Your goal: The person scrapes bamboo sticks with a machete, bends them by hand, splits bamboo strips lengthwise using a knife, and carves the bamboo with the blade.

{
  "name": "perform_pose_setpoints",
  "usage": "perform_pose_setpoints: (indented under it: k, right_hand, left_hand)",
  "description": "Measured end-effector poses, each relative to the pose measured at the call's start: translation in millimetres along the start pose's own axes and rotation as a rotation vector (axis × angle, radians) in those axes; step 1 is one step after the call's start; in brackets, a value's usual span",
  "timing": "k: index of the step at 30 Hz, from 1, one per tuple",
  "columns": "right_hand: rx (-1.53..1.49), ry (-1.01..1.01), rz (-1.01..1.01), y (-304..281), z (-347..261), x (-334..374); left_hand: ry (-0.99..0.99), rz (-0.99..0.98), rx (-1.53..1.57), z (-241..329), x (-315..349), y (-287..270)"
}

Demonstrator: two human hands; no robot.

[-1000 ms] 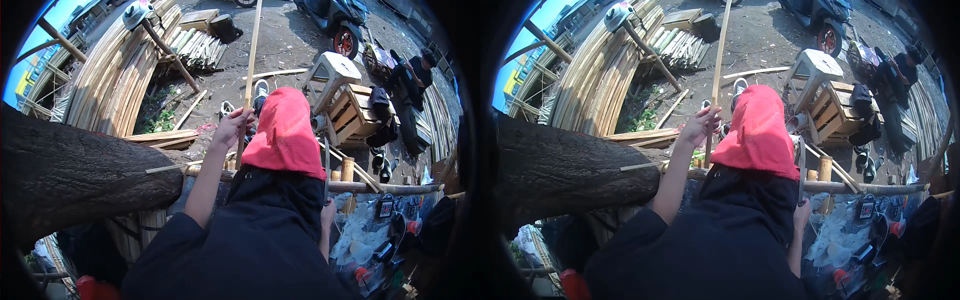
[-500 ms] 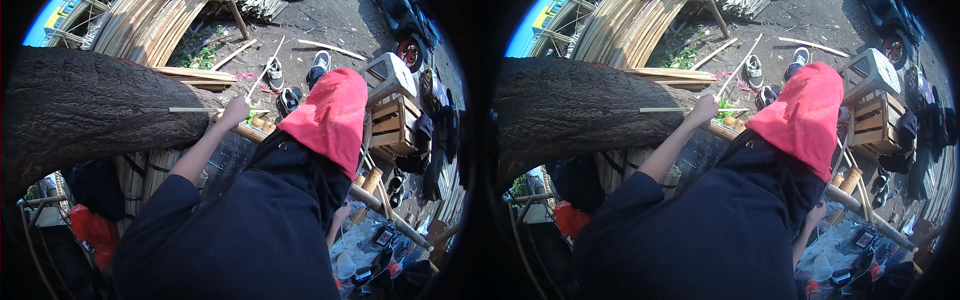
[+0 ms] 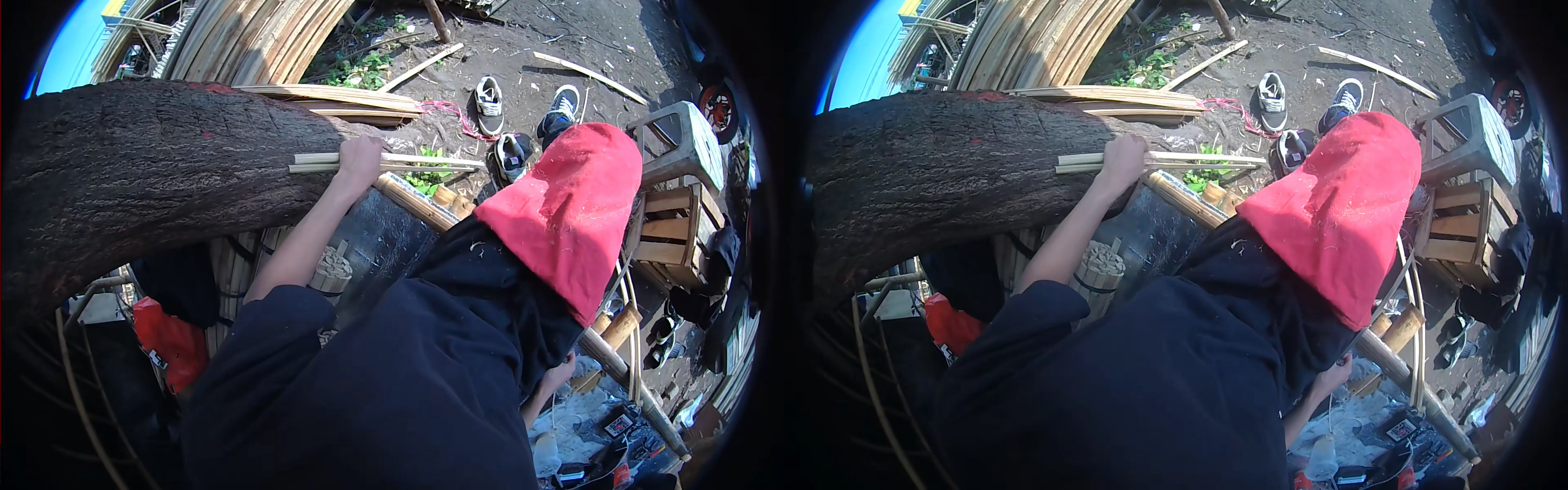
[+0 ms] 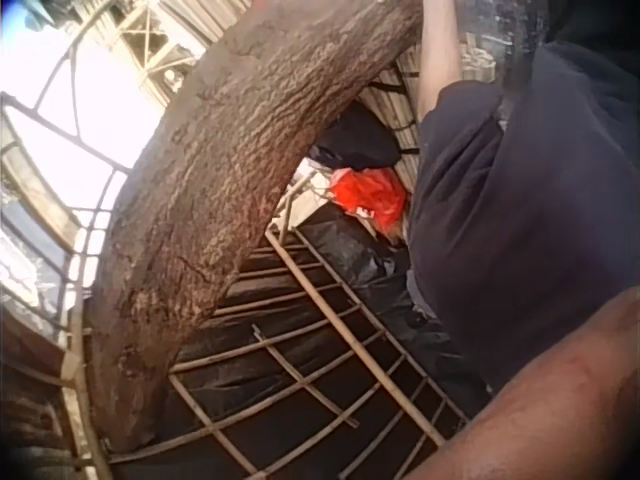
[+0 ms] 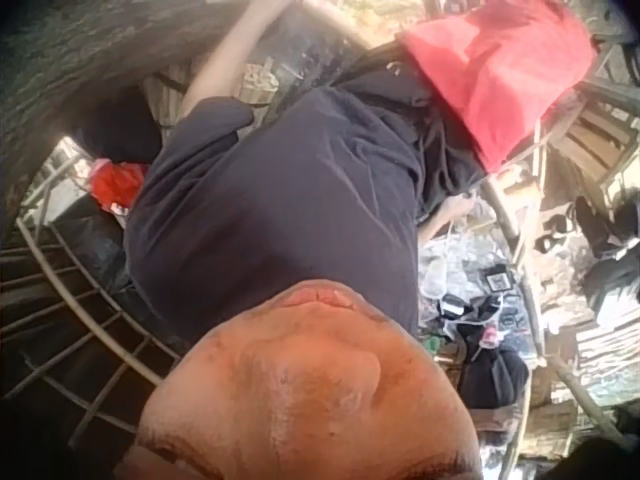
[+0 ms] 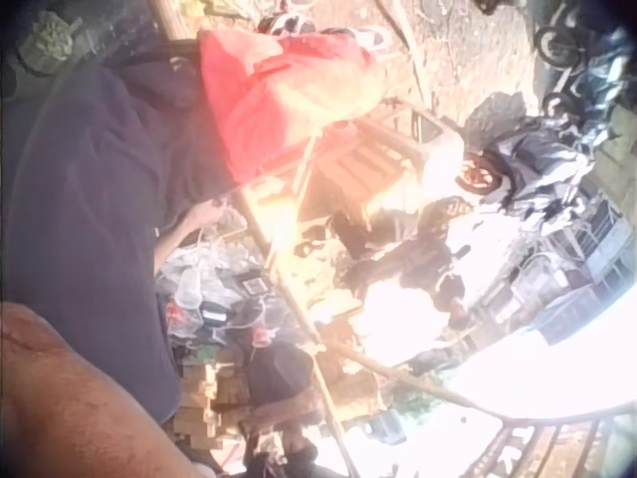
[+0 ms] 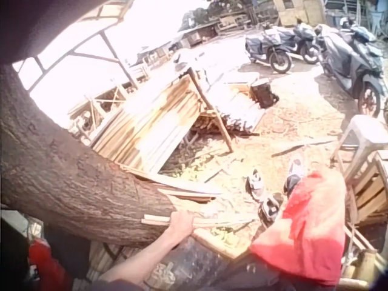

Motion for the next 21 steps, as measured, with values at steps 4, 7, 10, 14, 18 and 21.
perform_pose_setpoints:
  k: [4, 7, 10, 14, 18, 21]
  right_hand:
    - [-0.061, 0.005, -0.006, 3, -7, 0]
    - [0.05, 0.003, 0.029, -1, -13, 3]
    - [0.044, 0.028, -0.024, 3, -11, 0]
    - [0.019, -0.007, 0.012, 0, -11, 5]
    - [0.045, 0.012, 0.006, -1, -16, 4]
    - [-0.014, 0.023, 0.01, -1, -14, 3]
  left_hand:
    - [0.049, -0.055, 0.055, -20, 8, 6]
    - [0.026, -0.126, 0.002, -13, 7, 13]
    - [-0.084, -0.085, 0.029, -20, 13, 22]
    - [-0.112, -0.191, -0.024, -11, 9, 5]
    - [-0.126, -0.183, -0.069, -13, 11, -13]
    - [-0.229, -0.281, -0.112, -22, 13, -19]
Point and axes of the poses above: each hand's wrist, its own x-axis away from the middle knuckle, its own y-axis out of the palm, z = x × y, the point moved 3 cm from there along -x, towards the middle knuckle, and after that the axes turned 15 degrees about z, right-handed, at the moved point
